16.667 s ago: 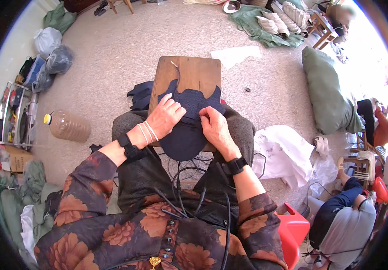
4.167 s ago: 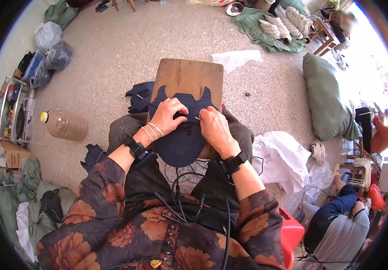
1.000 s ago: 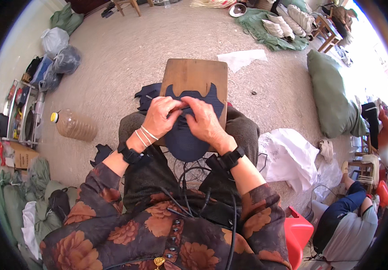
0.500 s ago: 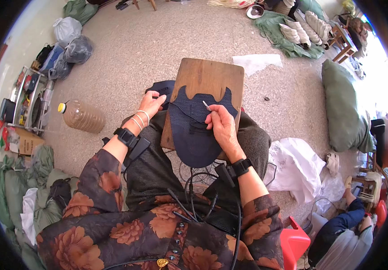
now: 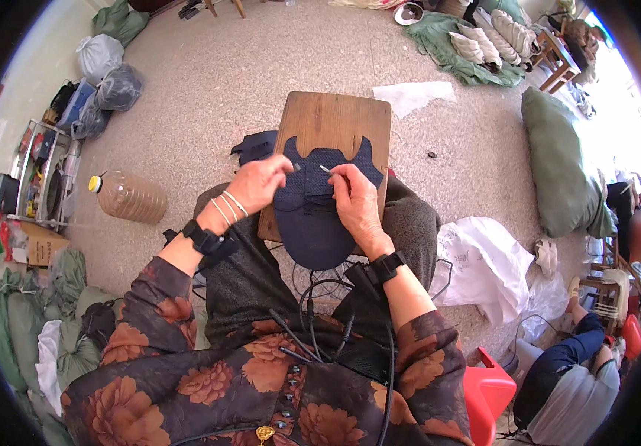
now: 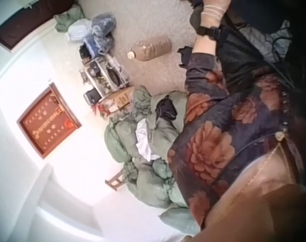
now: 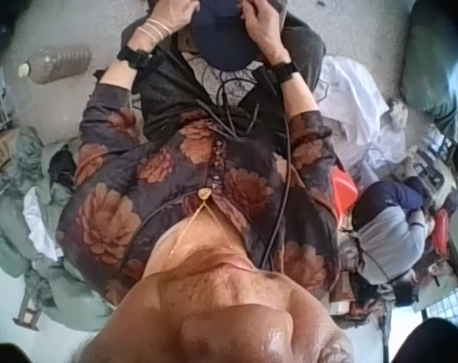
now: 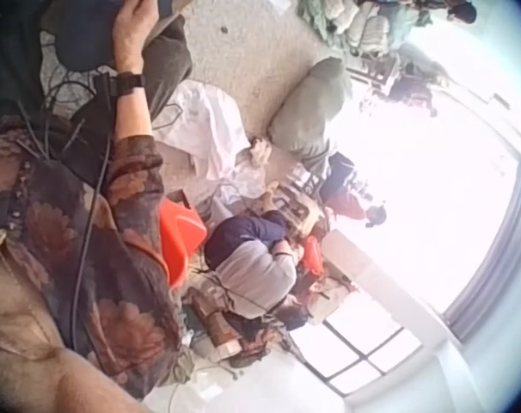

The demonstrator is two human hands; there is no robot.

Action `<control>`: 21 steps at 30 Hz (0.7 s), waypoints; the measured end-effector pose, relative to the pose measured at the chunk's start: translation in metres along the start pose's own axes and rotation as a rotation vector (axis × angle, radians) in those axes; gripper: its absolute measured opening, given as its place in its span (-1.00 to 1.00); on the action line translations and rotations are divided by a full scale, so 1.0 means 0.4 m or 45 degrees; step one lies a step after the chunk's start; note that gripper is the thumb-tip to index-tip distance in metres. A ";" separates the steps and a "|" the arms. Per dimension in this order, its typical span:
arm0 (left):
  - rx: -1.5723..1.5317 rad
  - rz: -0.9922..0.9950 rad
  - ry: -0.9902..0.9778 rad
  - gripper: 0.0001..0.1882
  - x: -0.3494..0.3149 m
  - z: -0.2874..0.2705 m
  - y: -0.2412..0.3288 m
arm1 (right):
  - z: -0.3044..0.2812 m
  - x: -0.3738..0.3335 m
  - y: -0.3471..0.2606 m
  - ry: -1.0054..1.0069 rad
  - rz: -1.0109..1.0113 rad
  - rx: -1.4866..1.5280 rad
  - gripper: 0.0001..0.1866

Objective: Hand-stitching or lacing a leather shoe upper component.

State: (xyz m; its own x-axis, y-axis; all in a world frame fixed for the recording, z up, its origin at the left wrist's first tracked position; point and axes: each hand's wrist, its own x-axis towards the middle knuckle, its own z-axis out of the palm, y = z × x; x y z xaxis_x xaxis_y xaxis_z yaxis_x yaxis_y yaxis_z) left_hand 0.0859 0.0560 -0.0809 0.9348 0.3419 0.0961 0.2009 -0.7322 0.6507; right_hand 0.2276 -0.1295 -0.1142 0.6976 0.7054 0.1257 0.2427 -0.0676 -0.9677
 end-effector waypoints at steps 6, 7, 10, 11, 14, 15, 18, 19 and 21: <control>0.281 0.102 0.156 -0.93 -0.030 0.059 0.011 | 0.014 0.005 0.017 -0.052 0.006 -0.101 -0.91; 0.282 0.102 0.157 -0.93 -0.031 0.064 0.004 | 0.013 0.004 0.012 -0.063 -0.012 -0.154 -0.90; 0.354 0.133 0.133 -0.95 -0.024 0.068 0.001 | 0.016 0.008 0.016 -0.101 -0.083 -0.287 -0.88; 0.449 0.162 0.107 -0.96 -0.021 0.070 0.007 | 0.017 0.009 0.017 -0.131 -0.131 -0.371 -0.86; 0.631 0.260 0.043 -0.98 -0.005 0.076 0.029 | 0.021 0.019 0.027 -0.161 -0.210 -0.498 -0.83; 0.716 0.322 0.009 -0.98 0.003 0.077 0.037 | 0.022 0.023 0.036 -0.165 -0.285 -0.563 -0.83; 0.733 0.360 -0.049 -0.99 0.013 0.075 0.031 | 0.028 0.028 0.047 -0.148 -0.228 -0.577 -0.88; 0.735 0.371 -0.054 -0.99 0.017 0.069 0.024 | 0.030 0.028 0.047 -0.140 -0.216 -0.563 -0.90; 0.307 0.195 -0.123 -0.99 0.024 0.057 0.003 | 0.039 0.025 0.037 -0.114 -0.235 -0.583 -0.91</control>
State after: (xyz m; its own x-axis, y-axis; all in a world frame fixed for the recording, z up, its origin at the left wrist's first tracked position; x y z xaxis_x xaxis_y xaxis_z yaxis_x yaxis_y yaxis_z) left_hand 0.1019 0.0451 -0.0964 0.9809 0.1674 0.0995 0.1083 -0.8935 0.4358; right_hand 0.2276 -0.1123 -0.1307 0.5593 0.7914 0.2468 0.6416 -0.2247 -0.7334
